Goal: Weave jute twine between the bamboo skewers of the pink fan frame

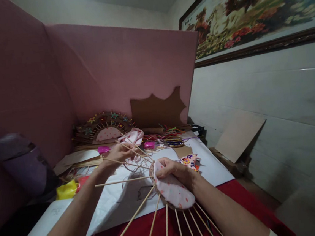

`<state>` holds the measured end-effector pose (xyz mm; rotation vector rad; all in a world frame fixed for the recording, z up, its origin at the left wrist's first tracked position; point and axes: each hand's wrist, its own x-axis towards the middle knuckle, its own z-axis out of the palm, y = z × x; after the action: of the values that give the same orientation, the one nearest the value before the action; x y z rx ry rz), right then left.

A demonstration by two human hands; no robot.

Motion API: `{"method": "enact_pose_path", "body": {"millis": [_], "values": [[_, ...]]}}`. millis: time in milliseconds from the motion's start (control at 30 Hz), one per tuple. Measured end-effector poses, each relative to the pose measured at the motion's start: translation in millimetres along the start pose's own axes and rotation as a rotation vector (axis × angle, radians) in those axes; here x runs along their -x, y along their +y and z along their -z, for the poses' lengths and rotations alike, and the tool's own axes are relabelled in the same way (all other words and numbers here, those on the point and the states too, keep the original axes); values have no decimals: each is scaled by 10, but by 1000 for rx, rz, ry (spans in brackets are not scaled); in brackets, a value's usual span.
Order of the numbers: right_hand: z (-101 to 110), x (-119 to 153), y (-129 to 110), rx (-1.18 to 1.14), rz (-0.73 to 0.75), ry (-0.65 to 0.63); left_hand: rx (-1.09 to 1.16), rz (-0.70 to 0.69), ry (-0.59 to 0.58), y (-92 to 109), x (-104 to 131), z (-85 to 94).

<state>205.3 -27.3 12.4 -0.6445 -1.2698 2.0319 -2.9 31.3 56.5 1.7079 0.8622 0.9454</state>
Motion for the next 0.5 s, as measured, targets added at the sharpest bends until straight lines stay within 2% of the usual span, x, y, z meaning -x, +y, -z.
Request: {"method": "enact_pose_path", "body": {"millis": [233, 300, 400, 500], "values": [[42, -19, -11, 29, -30, 25, 268, 314, -95, 270, -11, 246], [49, -22, -11, 27, -33, 24, 205, 364, -103, 342, -22, 307], [55, -28, -11, 32, -35, 21, -18, 404, -103, 443, -46, 401], [62, -33, -4, 45, -52, 20, -250, 388, -129, 557, -70, 510]]}}
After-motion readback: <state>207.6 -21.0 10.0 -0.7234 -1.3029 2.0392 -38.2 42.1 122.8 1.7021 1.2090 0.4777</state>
